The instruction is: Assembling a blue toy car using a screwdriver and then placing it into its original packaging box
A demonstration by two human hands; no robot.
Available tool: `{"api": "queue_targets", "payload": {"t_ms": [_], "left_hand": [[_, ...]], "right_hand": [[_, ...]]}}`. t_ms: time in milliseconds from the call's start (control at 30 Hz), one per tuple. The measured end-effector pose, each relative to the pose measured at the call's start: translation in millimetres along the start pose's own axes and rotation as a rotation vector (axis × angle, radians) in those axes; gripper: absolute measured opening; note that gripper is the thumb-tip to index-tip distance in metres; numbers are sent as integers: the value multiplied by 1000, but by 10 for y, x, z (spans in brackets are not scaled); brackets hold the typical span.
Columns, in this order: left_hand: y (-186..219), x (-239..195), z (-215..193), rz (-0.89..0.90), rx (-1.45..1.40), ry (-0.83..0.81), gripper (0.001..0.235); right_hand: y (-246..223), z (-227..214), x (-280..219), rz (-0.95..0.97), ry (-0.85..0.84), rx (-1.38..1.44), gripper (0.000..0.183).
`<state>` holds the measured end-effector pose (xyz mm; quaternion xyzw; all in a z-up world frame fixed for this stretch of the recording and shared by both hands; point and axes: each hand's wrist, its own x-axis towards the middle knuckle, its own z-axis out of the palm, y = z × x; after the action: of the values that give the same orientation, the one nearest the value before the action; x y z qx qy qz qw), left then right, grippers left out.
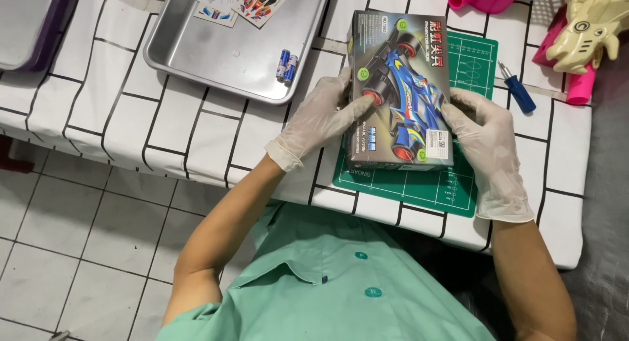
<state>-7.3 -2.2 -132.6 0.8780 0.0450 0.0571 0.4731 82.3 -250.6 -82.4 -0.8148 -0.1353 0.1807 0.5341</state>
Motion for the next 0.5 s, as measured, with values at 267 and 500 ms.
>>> {"api": "queue_targets", "payload": {"t_ms": [267,500], "left_hand": [[320,-1,-322,-184,-88,-169,112],[564,62,-519,-214,-273,-97,96]], "right_hand": [[124,-60,74,-33,5,25,41],[289,-202,122,-58,-8,283,47]]}}
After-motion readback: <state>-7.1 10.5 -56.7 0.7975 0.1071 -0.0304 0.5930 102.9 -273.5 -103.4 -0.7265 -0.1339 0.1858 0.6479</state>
